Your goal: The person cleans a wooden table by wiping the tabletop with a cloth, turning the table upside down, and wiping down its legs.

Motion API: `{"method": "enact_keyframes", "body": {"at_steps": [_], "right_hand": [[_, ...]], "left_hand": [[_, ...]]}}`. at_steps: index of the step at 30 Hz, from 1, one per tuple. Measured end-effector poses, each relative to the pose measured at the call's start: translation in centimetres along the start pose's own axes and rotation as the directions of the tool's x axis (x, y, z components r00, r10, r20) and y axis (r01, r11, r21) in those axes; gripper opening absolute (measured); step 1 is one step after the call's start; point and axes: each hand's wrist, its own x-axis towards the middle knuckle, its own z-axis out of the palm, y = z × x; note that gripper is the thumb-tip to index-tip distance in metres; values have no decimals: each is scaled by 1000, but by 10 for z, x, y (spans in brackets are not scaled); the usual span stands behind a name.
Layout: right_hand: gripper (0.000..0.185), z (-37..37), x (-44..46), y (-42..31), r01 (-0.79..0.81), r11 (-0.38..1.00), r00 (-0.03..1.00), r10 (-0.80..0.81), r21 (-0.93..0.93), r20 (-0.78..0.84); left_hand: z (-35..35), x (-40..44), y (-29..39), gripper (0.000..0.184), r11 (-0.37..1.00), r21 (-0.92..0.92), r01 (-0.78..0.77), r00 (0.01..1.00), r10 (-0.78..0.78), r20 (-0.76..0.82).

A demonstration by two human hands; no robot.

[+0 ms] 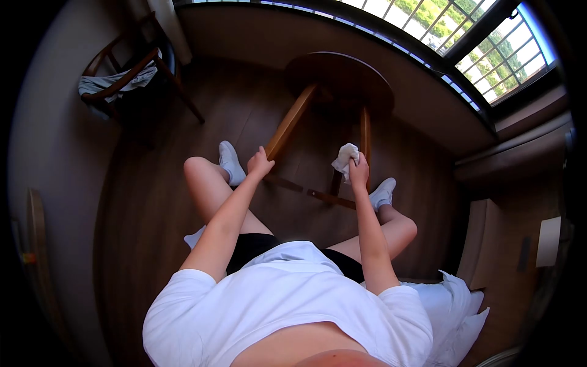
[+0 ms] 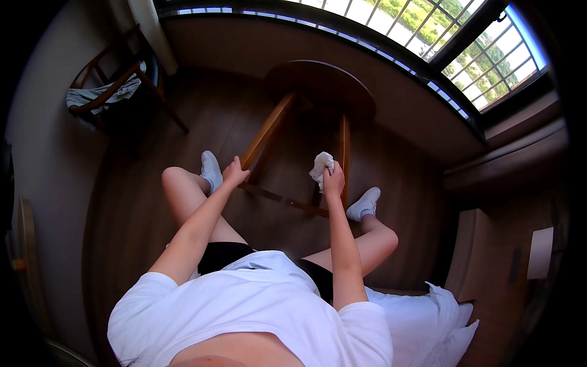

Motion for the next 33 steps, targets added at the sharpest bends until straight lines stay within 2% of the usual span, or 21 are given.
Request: {"method": "enact_keyframes", "body": {"at_steps": [2, 3, 5, 6, 8, 9, 10, 12, 15, 22, 24, 27, 30, 33], "right_hand": [[37, -20, -4, 23, 111, 921, 993, -122, -373, -5], [37, -27, -12, 25, 113, 921, 992, -125, -373, -6], [54, -38, -30, 30, -30, 783, 1000, 26, -621, -15], [54, -38, -37, 33, -26, 785, 1000, 23, -620, -13], [66, -28, -46, 46, -195, 793, 980, 183, -577, -81], [69, -23, -46, 51, -244, 821, 967, 248, -516, -62], [69, -21, -46, 56, -243, 822, 967, 249, -514, -59], [65, -18, -45, 61, -260, 885, 962, 273, -386, -22], [60, -18, -46, 63, -190, 905, 981, 188, -381, -41], [57, -18, -50, 62, -175, 906, 984, 166, -384, -58], [56, -20, -48, 57, -165, 911, 986, 150, -379, -69], [55, -20, -47, 52, -232, 897, 972, 227, -376, -57], [54, -19, -49, 52, -165, 911, 986, 146, -378, -77], [54, -21, -49, 48, -208, 915, 978, 203, -347, -49]], "left_hand": [[-1, -1, 1, 56, 1000, 1, 0, 1000, 0, -3], [-1, -1, 1, 55, 1000, 2, 5, 1000, -5, -6], [-1, 0, 2, 55, 1000, 8, 4, 1000, -4, -7], [-1, 1, 2, 54, 1000, 17, 3, 1000, -3, -7], [-1, 1, 2, 54, 1000, 21, 8, 1000, -8, -12], [-1, -1, 2, 53, 1000, 24, 11, 1000, -11, -12], [-2, -2, 3, 53, 1000, 27, 14, 1000, -13, -13], [-3, -3, 5, 53, 999, 44, 30, 999, -28, -24], [-5, -5, 7, 52, 999, 42, 20, 999, -19, -29], [0, -1, 3, 52, 999, 23, 28, 999, -27, -27], [-3, 2, 2, 53, 1000, 2, 8, 1000, -8, 16], [-3, 3, 1, 52, 1000, -6, -12, 1000, 12, 2], [-4, 1, 1, 52, 1000, -17, 3, 1000, -3, 5], [-5, 0, 3, 54, 1000, -17, 22, 1000, -21, 22]]}}
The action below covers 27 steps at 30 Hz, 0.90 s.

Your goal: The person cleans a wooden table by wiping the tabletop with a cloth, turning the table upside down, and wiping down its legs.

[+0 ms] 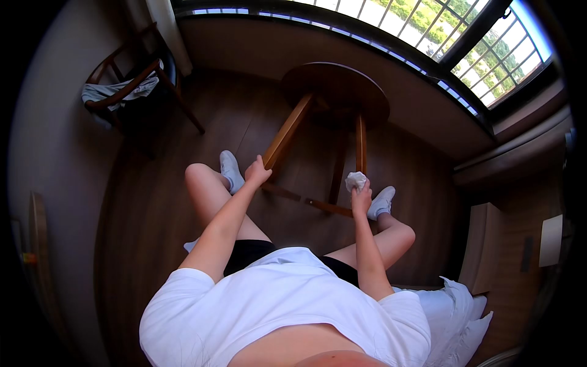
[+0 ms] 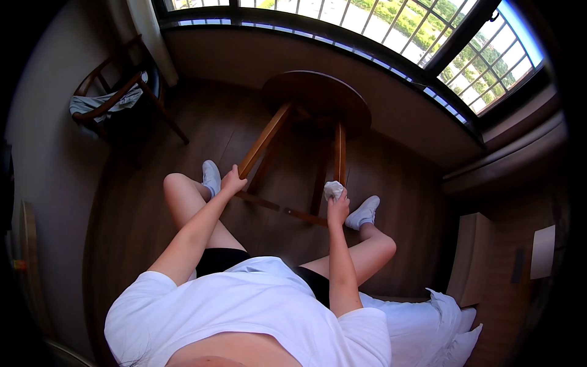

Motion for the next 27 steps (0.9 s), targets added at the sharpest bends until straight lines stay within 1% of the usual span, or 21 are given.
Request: {"method": "enact_keyframes", "body": {"at_steps": [1, 3, 4, 6, 7, 9, 10, 11, 12, 13, 14, 16, 17, 18, 19, 20, 21, 23, 24, 26, 27], "right_hand": [[54, -2, -1, -3, 1, 1000, 1000, -1, -1, 1], [48, -5, -5, -8, 113, 993, 983, -115, -26, -143], [48, -8, -7, -10, 112, 993, 983, -115, -25, -140], [43, -14, -10, -21, 371, 905, 898, -293, 207, -328], [43, -16, -12, -29, 371, 904, 899, -293, 211, -327], [44, -14, -19, -49, 351, 806, 933, -260, 476, -248], [41, -5, -19, -59, 372, 760, 928, -301, 533, -218], [37, 6, -20, -70, 272, 712, 958, -263, 648, -113], [37, 18, -21, -83, 154, 667, 970, -242, 729, 16], [40, 37, -20, -93, 74, 608, 964, -246, 790, 100], [43, 58, -20, -102, -1, 565, 951, -253, 825, 174], [45, 85, -29, -129, -213, 545, 903, -206, 811, 376], [45, 107, -35, -139, -276, 524, 883, -193, 806, 428], [47, 128, -41, -146, -286, 501, 863, -236, 817, 447], [49, 122, -52, -165, -340, 476, 828, -257, 811, 498], [50, 147, -58, -170, -365, 434, 803, -301, 823, 515], [50, 163, -65, -175, -392, 368, 766, -378, 843, 521], [50, 181, -78, -184, -415, 314, 718, -464, 854, 520], [50, 177, -79, -187, -413, 315, 716, -467, 854, 519], [51, 166, -83, -191, -545, 139, 664, -531, 827, 527], [51, 165, -83, -190, -548, 142, 660, -532, 824, 531]], "left_hand": [[-1, -1, 1, 54, 1000, -1, 2, 1000, -2, 0], [-1, -2, 0, 55, 1000, -25, -15, 1000, 15, 0], [3, 0, -3, 55, 1000, -23, -13, 1000, 13, 1], [6, 7, -10, 58, 987, -158, -9, 1000, 7, -12], [6, 9, -13, 58, 988, -155, -7, 1000, 5, -13], [10, 7, -15, 61, 976, -217, -21, 1000, 16, -24], [9, 4, -13, 61, 976, -216, -16, 1000, 12, -20], [7, 2, -10, 62, 974, -225, -5, 1000, -2, -29], [5, 0, -9, 63, 972, -236, 7, 999, -17, -39], [5, -1, -10, 63, 971, -239, 11, 999, -21, -39], [5, -1, -10, 63, 966, -257, 12, 999, -24, -43], [8, 0, -14, 63, 961, -274, 17, 998, -31, -47], [12, 4, -17, 63, 961, -275, 20, 998, -35, -48], [13, 6, -18, 64, 961, -275, 22, 998, -37, -50], [13, 7, -18, 64, 961, -275, 22, 998, -37, -50], [13, 7, -19, 65, 960, -277, 26, 998, -39, -43], [13, 7, -18, 67, 960, -280, 28, 999, -40, -36], [10, 5, -17, 67, 958, -288, 14, 999, -24, -32], [8, 4, -15, 66, 954, -298, 8, 999, -22, -46], [2, 0, -14, 64, 944, -331, 2, 999, -14, -35], [2, -1, -14, 64, 943, -332, 7, 999, -20, -35]]}}
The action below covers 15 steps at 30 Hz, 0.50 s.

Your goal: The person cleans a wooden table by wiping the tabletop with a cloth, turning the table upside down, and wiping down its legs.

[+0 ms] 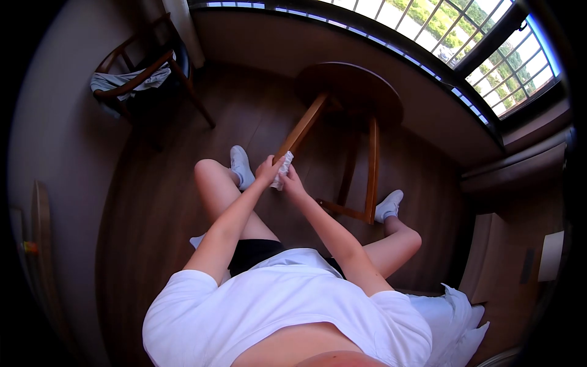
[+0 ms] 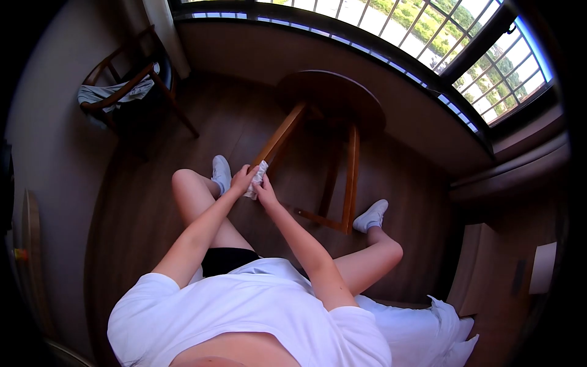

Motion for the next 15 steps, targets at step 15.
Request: {"method": "enact_keyframes", "body": {"at_steps": [15], "right_hand": [[53, -8, 12, 9, 160, 962, 981, -181, -219, -75]], "left_hand": [[8, 2, -5, 67, 995, 66, -80, 994, 84, -68]]}}
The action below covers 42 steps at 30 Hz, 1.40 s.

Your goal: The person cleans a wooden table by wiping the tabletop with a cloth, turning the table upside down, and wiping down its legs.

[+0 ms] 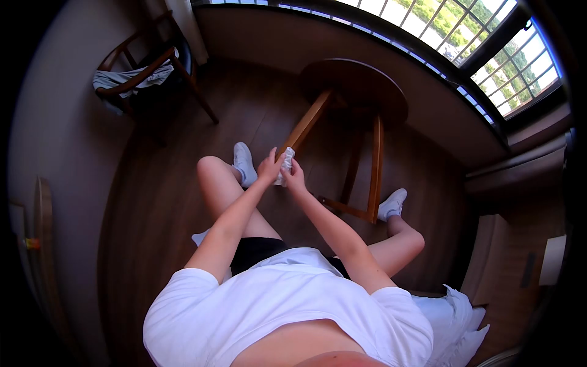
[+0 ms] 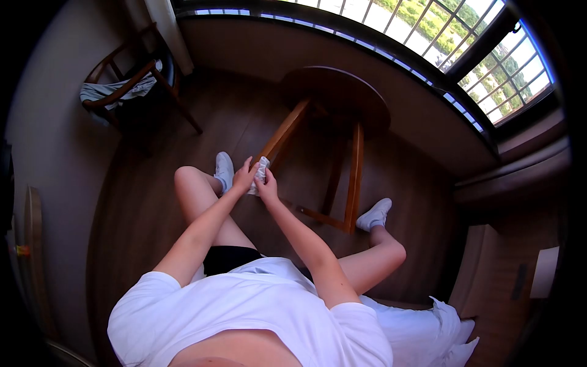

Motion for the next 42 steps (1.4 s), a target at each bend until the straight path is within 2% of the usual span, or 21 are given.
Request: {"method": "enact_keyframes", "body": {"at_steps": [2, 5, 6, 11, 13, 14, 15, 17, 19, 21, 23, 27, 28, 29, 31, 34, 35, 37, 39, 40, 42], "right_hand": [[58, 2, 6, -5, 7, 985, 999, -13, -170, -33], [61, -8, 23, -2, 14, 985, 997, -28, -174, -73], [61, -12, 32, -4, 36, 992, 995, -47, -125, -83], [69, -15, 66, -38, 89, 980, 984, -114, -178, -134], [76, -5, 62, -57, -41, 978, 984, 4, -204, -179], [77, -3, 63, -45, 14, 948, 984, -70, -319, -165], [77, 5, 55, -47, 11, 948, 983, -69, -319, -170], [69, 28, 32, -58, -277, 734, 934, 54, -621, -352], [62, 49, 10, -54, -230, 722, 930, -34, -652, -365], [58, 51, 6, -47, -224, 750, 927, -33, -622, -374], [55, 45, 14, -38, -142, 868, 926, -53, -475, -374], [55, 36, 43, -51, -215, 839, 914, -6, -499, -405], [58, 30, 50, -54, -193, 791, 931, -39, -580, -362], [61, 22, 58, -55, -104, 757, 939, -139, -645, -315], [65, -3, 82, -51, 44, 727, 930, -280, -685, -237], [74, -29, 102, -75, -77, 777, 949, -136, -625, -286], [78, -33, 107, -82, -176, 740, 939, -71, -649, -337], [66, -37, 117, -61, -147, 771, 899, -157, -620, -410], [50, -40, 121, -31, -239, 925, 930, 131, -294, -342], [39, -28, 112, -28, -244, 957, 903, 165, -157, -396], [41, -13, 95, -23, -317, 946, 863, 259, -66, -434]], "left_hand": [[2, 2, -4, 62, 999, -38, -2, 1000, 2, -22], [5, 3, -3, 56, 982, -162, 98, 987, -117, -111], [4, 1, -1, 56, 981, -165, 103, 986, -122, -114], [10, 4, -6, 49, 1000, 21, 4, 987, -1, -164], [6, 4, 0, 50, 999, 40, 1, 986, 6, -164], [6, 3, 1, 50, 999, 39, 22, 988, -16, -153], [3, 0, 7, 50, 998, 38, 42, 990, -37, -139], [-1, -1, 11, 51, 997, 54, 59, 994, -54, -96], [-2, 3, 7, 52, 994, 75, 75, 996, -71, -54], [-2, 4, 3, 48, 994, 26, 101, 995, -101, -26], [0, 5, 4, 46, 997, 36, 70, 997, -69, -27], [2, 4, 5, 46, 1000, 20, 9, 996, -7, -91], [3, 5, 4, 45, 1000, 7, 3, 996, -3, -88], [4, 5, 2, 45, 1000, 10, 4, 996, -3, -90], [4, 4, 3, 45, 1000, 10, -14, 995, 15, -104], [0, 2, 12, 43, 999, 42, 14, 997, -10, -82], [-2, 1, 15, 43, 997, 65, 31, 998, -27, -57], [-2, 0, 14, 42, 997, 79, 25, 998, -21, -62], [-1, 1, 16, 42, 996, 85, 12, 998, -7, -70], [-1, 1, 16, 42, 996, 85, 18, 997, -11, -77], [0, 0, 15, 43, 996, 81, 25, 997, -18, -80]]}}
